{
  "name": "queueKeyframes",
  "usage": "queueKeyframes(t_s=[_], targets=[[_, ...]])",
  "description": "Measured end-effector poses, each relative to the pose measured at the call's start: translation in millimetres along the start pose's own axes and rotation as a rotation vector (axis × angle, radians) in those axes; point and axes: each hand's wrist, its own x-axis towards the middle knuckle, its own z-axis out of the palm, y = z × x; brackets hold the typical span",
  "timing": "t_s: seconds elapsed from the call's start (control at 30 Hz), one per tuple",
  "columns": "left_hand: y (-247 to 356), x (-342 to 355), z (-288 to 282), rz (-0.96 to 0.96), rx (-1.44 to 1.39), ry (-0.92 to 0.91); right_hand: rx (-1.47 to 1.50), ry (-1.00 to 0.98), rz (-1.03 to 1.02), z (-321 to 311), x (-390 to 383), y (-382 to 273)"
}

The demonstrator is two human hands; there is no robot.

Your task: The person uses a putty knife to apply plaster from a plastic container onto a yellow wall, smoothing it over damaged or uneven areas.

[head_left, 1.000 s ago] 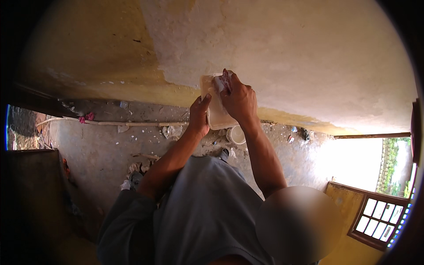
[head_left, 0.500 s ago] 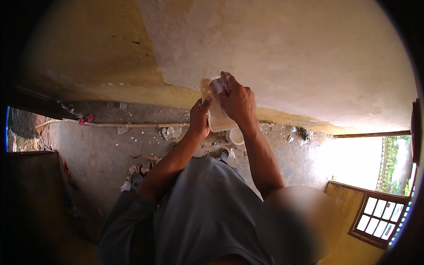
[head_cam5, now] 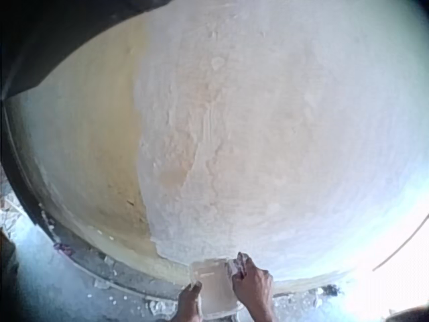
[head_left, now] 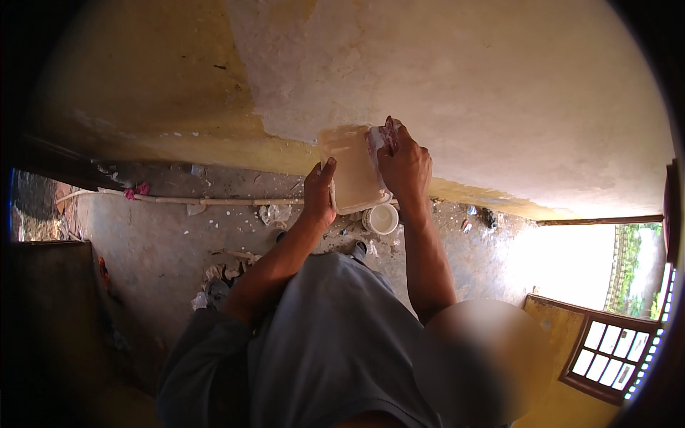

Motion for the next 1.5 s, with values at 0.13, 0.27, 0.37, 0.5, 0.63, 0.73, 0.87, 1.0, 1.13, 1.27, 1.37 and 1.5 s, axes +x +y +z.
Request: queueKeyframes(t_s=[0.13, 0.27, 0.37, 0.5, 0.63, 0.73, 0.87, 1.0, 1.13, 1.27, 1.37, 1.5], targets=[[1.4, 0.3, 2.1, -0.025, 0.041, 0.008, -0.059, -0.077, 0.055, 6.7, -5.3, -9.8], [2.9, 5.6, -0.3, -0.004, 0.064, 0.015, -0.044, -0.126, -0.027, 13.0, -12.1, -18.5], [2.7, 7.1, 0.9, -0.017, 0.084, 0.021, -0.016, -0.137, -0.077, 21.3, -14.8, -19.7], [0.0, 8.7, -0.7, -0.011, 0.066, 0.031, 0.007, -0.166, -0.169, 33.2, -22.6, -18.1], [2.7, 13.7, -7.8, 0.004, 0.059, 0.044, 0.081, -0.042, -0.194, 23.2, -12.1, -10.4], [5.6, 10.1, -1.0, -0.009, 0.012, 0.059, -0.043, -0.060, -0.064, 10.4, -5.9, -3.8], [5.9, 11.7, -0.7, -0.015, -0.006, 0.031, -0.090, -0.080, -0.044, 19.7, -12.4, -3.4], [2.5, 17.2, -1.9, 0.014, 0.021, 0.026, -0.041, -0.084, -0.120, 25.3, -27.1, -11.4], [2.8, 13.1, 3.6, -0.019, 0.025, 0.066, -0.006, -0.135, -0.156, 25.4, -35.3, -16.7], [3.4, 10.1, -0.9, -0.005, 0.023, 0.060, 0.073, -0.058, -0.159, 12.7, -23.4, -20.9], [4.8, 7.3, -3.7, -0.035, 0.041, 0.020, -0.001, -0.013, -0.084, 5.5, -4.6, -9.4], [2.5, 3.9, 1.1, -0.011, 0.006, 0.026, -0.023, -0.018, -0.131, 11.0, 2.4, 1.3]])
